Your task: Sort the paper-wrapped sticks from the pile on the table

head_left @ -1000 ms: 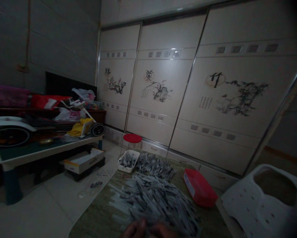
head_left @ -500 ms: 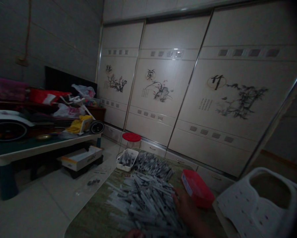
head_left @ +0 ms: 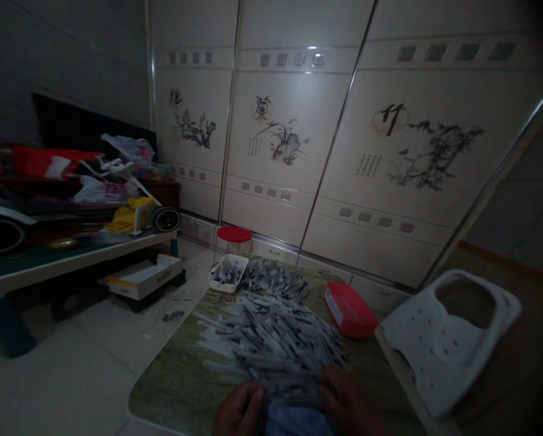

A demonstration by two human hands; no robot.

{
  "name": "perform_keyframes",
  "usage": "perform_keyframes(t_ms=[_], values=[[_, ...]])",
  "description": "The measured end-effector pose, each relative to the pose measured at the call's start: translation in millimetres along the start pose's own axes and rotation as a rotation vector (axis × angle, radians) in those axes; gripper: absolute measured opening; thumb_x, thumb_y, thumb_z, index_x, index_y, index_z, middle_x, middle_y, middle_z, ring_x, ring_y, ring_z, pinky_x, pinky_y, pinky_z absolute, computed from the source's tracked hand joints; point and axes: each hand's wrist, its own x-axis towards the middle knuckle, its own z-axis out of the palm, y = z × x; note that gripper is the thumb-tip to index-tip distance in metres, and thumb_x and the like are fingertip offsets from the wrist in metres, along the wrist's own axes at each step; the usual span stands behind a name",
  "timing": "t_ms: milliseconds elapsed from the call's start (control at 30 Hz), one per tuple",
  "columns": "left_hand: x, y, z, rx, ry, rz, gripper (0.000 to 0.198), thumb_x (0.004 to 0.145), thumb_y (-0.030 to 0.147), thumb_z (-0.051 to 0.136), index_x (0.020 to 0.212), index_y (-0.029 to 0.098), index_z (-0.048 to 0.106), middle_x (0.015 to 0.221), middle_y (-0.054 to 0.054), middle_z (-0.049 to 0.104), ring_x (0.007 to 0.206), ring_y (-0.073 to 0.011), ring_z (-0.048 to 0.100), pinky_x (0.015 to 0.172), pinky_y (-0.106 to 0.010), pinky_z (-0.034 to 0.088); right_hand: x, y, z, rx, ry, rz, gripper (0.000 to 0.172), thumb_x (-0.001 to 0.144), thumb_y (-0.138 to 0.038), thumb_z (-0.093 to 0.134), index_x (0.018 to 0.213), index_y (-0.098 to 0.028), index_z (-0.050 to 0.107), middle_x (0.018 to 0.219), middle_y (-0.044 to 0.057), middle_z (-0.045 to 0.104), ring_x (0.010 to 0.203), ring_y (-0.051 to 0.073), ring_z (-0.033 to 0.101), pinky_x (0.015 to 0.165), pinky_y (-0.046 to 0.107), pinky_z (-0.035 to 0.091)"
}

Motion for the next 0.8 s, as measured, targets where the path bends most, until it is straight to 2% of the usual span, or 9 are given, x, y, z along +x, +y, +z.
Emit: perform_keyframes(t_ms=[100, 233, 367, 500, 633, 733, 800], values=[[-1.7, 1.3, 2.0, 0.052, 0.015, 0.042, 0.048, 0.091, 0.064, 0.053, 0.088, 0.023, 0.076, 0.085, -0.005, 0.075, 0.085, -0.0231, 0.068, 0.079, -0.031, 0.051, -15.0, -3.1, 7.4, -0.116, -0.029, -0.008, 0.024, 0.092, -0.022, 0.046, 0.102, -0.023, 0.068, 0.106, 0.007, 0.071, 0.097, 0.022, 0.067, 0.086, 0.034, 0.048], [-3.9, -2.1, 3.3, 0.175, 0.026, 0.133, 0.033, 0.091, 0.050, 0.060, 0.104, 0.025, 0.076, 0.104, -0.008, 0.078, 0.100, -0.0247, 0.071, 0.091, -0.034, 0.054, -18.5, -12.4, 9.2, -0.240, -0.073, -0.027, 0.034, 0.088, -0.017, 0.051, 0.116, -0.025, 0.069, 0.118, 0.009, 0.070, 0.104, 0.025, 0.068, 0.089, 0.035, 0.050], [-4.1, -8.9, 3.2, 0.297, -0.071, 0.221, 0.030, 0.092, 0.041, 0.059, 0.112, 0.025, 0.074, 0.109, -0.009, 0.078, 0.104, -0.0233, 0.072, 0.093, -0.034, 0.057, -16.7, -24.3, 6.2, -0.261, -0.073, -0.036, 0.031, 0.088, -0.016, 0.052, 0.111, -0.026, 0.069, 0.116, 0.009, 0.069, 0.106, 0.027, 0.067, 0.089, 0.039, 0.050], [-2.7, -15.1, 2.7, 0.333, -0.084, 0.250, 0.030, 0.091, 0.040, 0.060, 0.113, 0.025, 0.075, 0.112, -0.011, 0.078, 0.107, -0.0246, 0.072, 0.097, -0.036, 0.057, -16.8, -28.2, 5.2, -0.274, -0.042, -0.090, 0.025, 0.093, -0.016, 0.049, 0.103, -0.025, 0.070, 0.116, 0.009, 0.068, 0.111, 0.028, 0.063, 0.091, 0.040, 0.049], [-4.8, -10.3, 5.1, 0.221, -0.063, 0.211, 0.033, 0.087, 0.042, 0.065, 0.113, 0.026, 0.077, 0.113, -0.010, 0.078, 0.108, -0.0266, 0.071, 0.099, -0.037, 0.055, -22.2, -27.6, -1.3, -0.265, 0.015, -0.117, 0.027, 0.095, -0.017, 0.047, 0.103, -0.026, 0.071, 0.115, 0.008, 0.070, 0.110, 0.029, 0.062, 0.092, 0.043, 0.047], [-8.7, 0.9, 10.1, 0.021, 0.091, 0.097, 0.033, 0.078, 0.048, 0.076, 0.102, 0.026, 0.081, 0.109, -0.011, 0.079, 0.107, -0.0294, 0.070, 0.101, -0.037, 0.053, -32.3, -31.8, -6.1, -0.162, 0.036, -0.088, 0.027, 0.094, -0.024, 0.048, 0.107, -0.026, 0.071, 0.112, 0.011, 0.073, 0.107, 0.031, 0.063, 0.095, 0.046, 0.047], [-10.3, 10.7, 12.4, -0.131, 0.168, -0.006, 0.042, 0.071, 0.057, 0.080, 0.097, 0.025, 0.082, 0.109, -0.011, 0.079, 0.110, -0.0309, 0.069, 0.103, -0.036, 0.050, -40.7, -39.1, -4.2, 0.010, 0.048, 0.006, 0.027, 0.092, -0.030, 0.050, 0.109, -0.026, 0.071, 0.107, 0.011, 0.075, 0.103, 0.031, 0.066, 0.094, 0.046, 0.047]])
